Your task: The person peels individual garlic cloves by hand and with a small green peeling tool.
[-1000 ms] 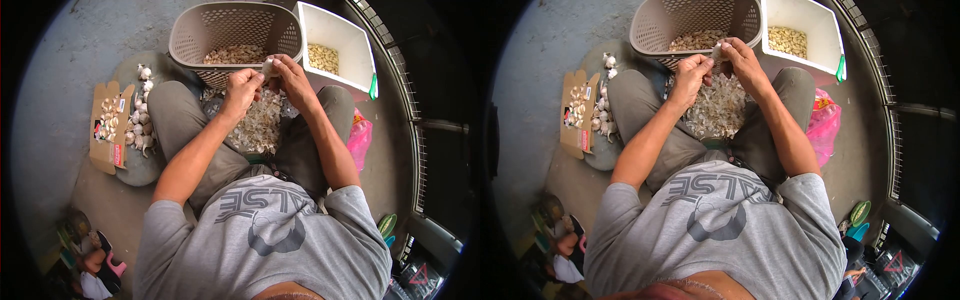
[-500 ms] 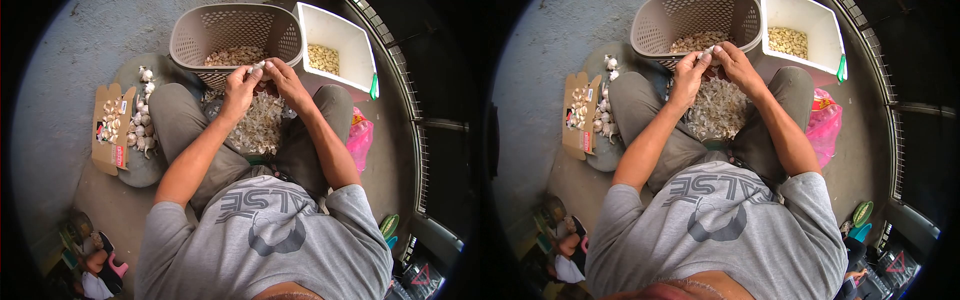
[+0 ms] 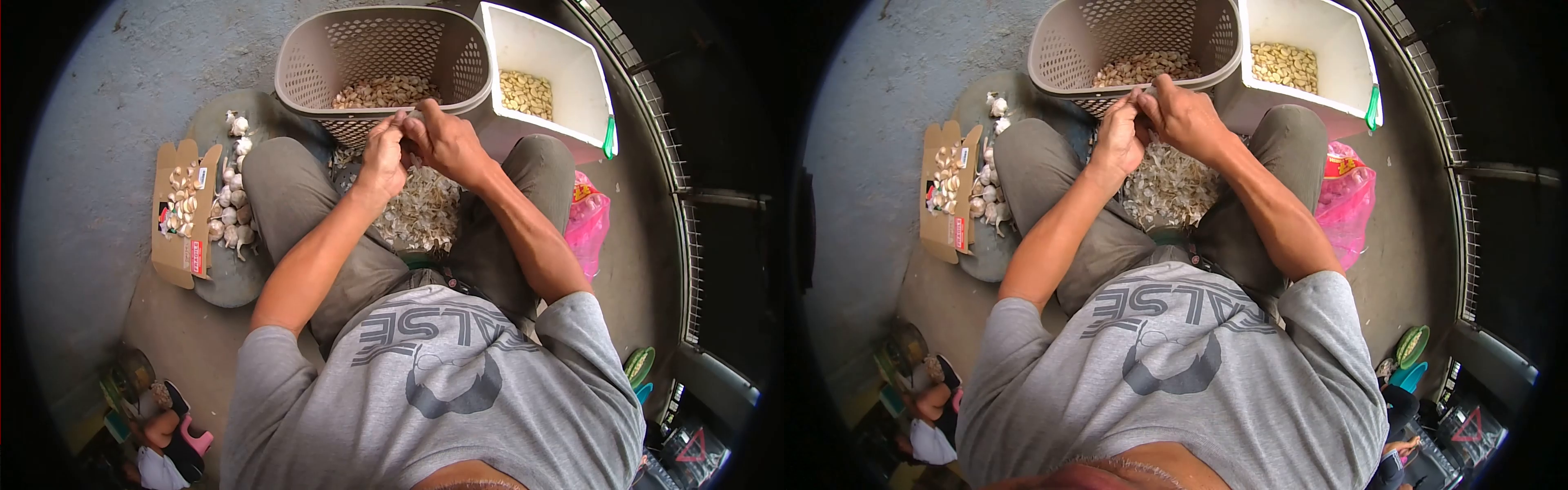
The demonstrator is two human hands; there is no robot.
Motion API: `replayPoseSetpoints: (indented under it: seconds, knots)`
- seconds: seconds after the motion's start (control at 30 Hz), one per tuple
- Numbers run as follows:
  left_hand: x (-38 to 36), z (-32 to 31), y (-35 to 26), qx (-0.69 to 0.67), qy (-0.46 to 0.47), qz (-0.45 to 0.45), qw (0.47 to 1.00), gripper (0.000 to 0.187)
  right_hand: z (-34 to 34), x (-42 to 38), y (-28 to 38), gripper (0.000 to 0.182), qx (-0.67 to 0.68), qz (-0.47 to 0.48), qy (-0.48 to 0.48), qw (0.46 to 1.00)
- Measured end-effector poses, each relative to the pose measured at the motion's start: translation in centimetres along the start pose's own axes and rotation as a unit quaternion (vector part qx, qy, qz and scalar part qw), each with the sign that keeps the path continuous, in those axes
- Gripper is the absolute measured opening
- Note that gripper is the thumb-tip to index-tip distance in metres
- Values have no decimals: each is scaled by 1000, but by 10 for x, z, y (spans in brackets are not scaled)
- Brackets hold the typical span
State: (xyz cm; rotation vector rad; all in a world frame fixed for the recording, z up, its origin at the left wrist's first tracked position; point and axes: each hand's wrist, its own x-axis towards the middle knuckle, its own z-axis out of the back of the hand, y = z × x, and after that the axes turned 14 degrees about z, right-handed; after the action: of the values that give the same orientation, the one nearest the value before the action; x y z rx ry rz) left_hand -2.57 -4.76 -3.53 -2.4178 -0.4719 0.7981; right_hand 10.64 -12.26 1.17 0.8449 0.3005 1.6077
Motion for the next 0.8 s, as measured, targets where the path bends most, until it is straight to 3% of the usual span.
replayPoseSetpoints:
  seconds: [0.1,0.2,0.23,0.33,0.37,0.47,0.6,0.8]
  knots:
    - [0,-2,4,-80,-38,31,996,27,-1,-1,1,31,-94,47,51,993]
    - [-3,-15,-5,-186,-106,87,973,25,-11,-5,3,32,-73,178,13,981]
    - [1,-7,-2,-180,-102,98,973,25,-8,-7,6,31,-49,146,21,988]
    - [-3,16,-4,0,42,116,992,23,-12,-8,-7,31,131,26,-42,990]
    - [-1,12,-1,11,-15,98,995,24,-17,-5,-23,29,155,32,-73,985]
    - [-2,-3,-7,80,-54,18,995,26,3,-1,-20,27,365,-154,-59,916]
    - [-9,-20,-14,109,-61,-9,992,30,13,-2,-10,28,378,-169,-60,908]
    - [-7,-9,-13,89,-43,-11,995,30,-9,-2,-21,36,193,-21,-95,976]
